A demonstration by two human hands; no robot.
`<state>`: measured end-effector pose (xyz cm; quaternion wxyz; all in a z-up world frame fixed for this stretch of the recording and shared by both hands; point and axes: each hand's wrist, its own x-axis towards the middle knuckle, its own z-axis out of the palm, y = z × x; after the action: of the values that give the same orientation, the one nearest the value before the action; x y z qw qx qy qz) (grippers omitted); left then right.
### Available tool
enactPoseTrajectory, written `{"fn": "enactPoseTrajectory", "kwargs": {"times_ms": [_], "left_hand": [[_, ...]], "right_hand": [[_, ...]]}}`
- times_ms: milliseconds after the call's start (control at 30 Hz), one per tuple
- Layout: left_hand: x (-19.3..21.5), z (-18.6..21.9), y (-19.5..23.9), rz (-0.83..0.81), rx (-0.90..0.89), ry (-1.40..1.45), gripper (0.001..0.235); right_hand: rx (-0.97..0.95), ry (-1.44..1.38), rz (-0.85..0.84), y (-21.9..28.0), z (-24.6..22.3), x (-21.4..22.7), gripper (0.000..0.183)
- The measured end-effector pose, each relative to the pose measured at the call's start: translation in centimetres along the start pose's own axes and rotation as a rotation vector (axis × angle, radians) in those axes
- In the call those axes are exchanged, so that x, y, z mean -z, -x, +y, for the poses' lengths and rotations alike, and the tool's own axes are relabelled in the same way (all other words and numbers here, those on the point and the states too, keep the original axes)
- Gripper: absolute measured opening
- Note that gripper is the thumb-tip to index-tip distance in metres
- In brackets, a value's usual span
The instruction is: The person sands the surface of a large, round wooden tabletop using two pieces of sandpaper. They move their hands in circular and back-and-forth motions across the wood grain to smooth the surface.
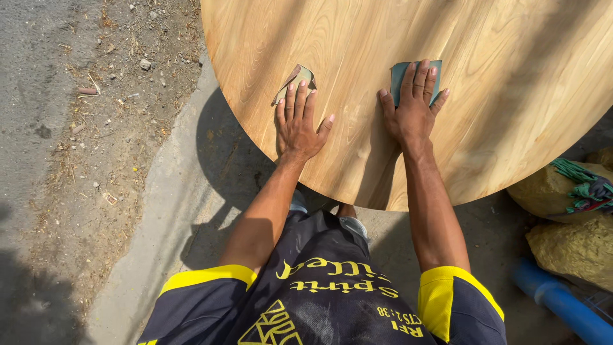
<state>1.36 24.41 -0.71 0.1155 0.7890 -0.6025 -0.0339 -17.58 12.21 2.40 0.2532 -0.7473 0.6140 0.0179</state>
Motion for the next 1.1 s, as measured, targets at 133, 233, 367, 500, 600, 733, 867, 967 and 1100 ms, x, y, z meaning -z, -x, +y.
{"fn": "enactPoseTrajectory", "kwargs": {"times_ms": [133, 233, 367, 500, 600, 733, 867, 967, 1100], "left_hand": [[-0.3, 0.7, -0.1, 0.066, 0.035, -0.023, 0.069], [-0.7, 0.5, 0.0, 0.081, 0.046, 0.027, 0.067], [-0.9, 0.6, 0.3, 0.101, 0.055, 0.070, 0.062], [-0.5, 0.8, 0.3, 0.077, 0.058, 0.075, 0.059], [-0.5, 0.8, 0.3, 0.110, 0.047, 0.054, 0.059], [-0.8, 0.6, 0.2, 0.106, 0.053, 0.064, 0.059], [-0.8, 0.5, 0.4, 0.115, 0.045, 0.075, 0.060], [-1.1, 0.6, 0.4, 0.128, 0.032, 0.065, 0.059], [-1.4, 0.6, 0.6, 0.130, 0.029, 0.094, 0.057]], "right_hand": [[0.208, 0.135, 0.108, 9.5, 3.3, -6.3, 0.073], [0.263, 0.197, 0.131, 11.4, 4.5, -7.5, 0.073], [0.299, 0.141, 0.133, 4.5, 5.3, -4.4, 0.072], [0.219, 0.042, 0.095, 0.0, 4.7, -0.9, 0.070], [0.138, 0.056, 0.000, 5.4, 3.8, -1.3, 0.072], [0.147, 0.129, 0.044, 13.2, 5.3, -5.8, 0.075], [0.099, 0.130, 0.065, 9.3, 5.6, -4.7, 0.075], [0.063, 0.079, 0.009, 3.4, 5.7, -0.6, 0.074], [0.090, 0.013, -0.053, 4.3, 6.2, 1.1, 0.073]]}}
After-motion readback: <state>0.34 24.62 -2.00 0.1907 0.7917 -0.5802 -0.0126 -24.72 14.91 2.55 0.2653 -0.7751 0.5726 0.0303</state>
